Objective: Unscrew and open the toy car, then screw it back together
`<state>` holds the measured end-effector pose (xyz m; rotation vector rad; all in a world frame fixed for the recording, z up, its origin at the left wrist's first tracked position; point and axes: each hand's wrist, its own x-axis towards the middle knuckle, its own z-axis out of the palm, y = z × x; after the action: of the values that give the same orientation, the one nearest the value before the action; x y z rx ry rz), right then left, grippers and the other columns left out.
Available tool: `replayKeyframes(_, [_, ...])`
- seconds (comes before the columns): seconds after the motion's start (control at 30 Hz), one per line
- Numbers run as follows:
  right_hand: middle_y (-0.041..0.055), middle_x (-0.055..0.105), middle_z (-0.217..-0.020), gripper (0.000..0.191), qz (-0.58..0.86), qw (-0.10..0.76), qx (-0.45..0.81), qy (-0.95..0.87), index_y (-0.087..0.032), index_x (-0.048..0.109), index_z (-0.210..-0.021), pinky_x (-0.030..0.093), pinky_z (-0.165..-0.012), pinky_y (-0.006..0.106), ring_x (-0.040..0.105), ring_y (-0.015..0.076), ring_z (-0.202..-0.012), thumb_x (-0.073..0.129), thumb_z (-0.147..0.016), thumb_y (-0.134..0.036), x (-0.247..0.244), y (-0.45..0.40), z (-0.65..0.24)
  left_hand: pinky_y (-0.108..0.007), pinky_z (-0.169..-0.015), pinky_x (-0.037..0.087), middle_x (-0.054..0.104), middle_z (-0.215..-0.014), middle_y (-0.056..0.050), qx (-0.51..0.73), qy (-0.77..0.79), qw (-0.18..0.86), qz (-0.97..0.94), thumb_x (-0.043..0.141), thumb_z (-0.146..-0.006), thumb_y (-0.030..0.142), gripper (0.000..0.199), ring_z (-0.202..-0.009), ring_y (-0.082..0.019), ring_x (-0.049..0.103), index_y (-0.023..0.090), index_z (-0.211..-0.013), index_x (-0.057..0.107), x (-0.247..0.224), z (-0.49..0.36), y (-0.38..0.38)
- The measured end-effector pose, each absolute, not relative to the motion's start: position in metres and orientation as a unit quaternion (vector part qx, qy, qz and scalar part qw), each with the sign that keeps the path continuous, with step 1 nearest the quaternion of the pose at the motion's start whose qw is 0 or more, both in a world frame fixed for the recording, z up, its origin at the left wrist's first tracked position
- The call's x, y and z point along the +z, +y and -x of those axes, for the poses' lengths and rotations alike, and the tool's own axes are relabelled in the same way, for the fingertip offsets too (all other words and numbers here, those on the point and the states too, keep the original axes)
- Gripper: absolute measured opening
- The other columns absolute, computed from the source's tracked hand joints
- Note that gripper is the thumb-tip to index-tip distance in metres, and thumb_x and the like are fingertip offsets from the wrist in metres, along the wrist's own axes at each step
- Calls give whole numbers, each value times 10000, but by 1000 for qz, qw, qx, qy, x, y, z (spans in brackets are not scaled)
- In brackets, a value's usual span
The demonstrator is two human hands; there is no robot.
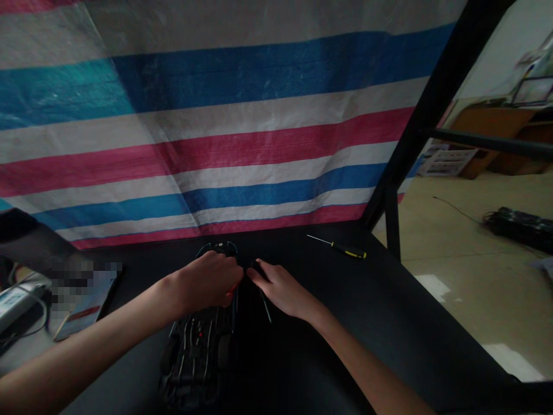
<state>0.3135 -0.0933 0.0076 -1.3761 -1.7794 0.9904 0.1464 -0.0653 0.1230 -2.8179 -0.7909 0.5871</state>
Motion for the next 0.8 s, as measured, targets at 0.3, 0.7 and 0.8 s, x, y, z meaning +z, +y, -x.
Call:
replayKeyframes(0.3, [116, 742, -1166, 489, 532, 331, 381, -680, -182, 640, -1334, 481, -967, 403, 674, 291, -1113, 470, -1008, -504, 11, -93, -313, -346, -751, 588, 785, -868, -156, 211, -272, 78, 936, 884, -682, 343, 328, -857, -307, 768, 130, -907, 777, 117, -153, -63])
replayKeyframes(0.7, [113, 711, -1273, 523, 524, 342, 385, -679, -202, 649, -1330, 460, -1047, 445, 617, 320, -1245, 491, -989, -567, 10, -93, -314, -329, -685, 568, 778, -837, -161, 211, -270, 90, 935, 848, -727, 344, 266, -808, -309, 764, 114, -823, 756, 113, -153, -67])
replayKeyframes(0.8, [110, 705, -1285, 510, 521, 343, 384, -681, -209, 669, -1296, 459, -1047, 444, 620, 325, -1245, 491, -989, -575, 10, -93, -314, -346, -710, 573, 779, -904, -177, 229, -269, 87, 931, 841, -746, 343, 278, -863, -323, 761, 106, -864, 754, 114, -156, -69])
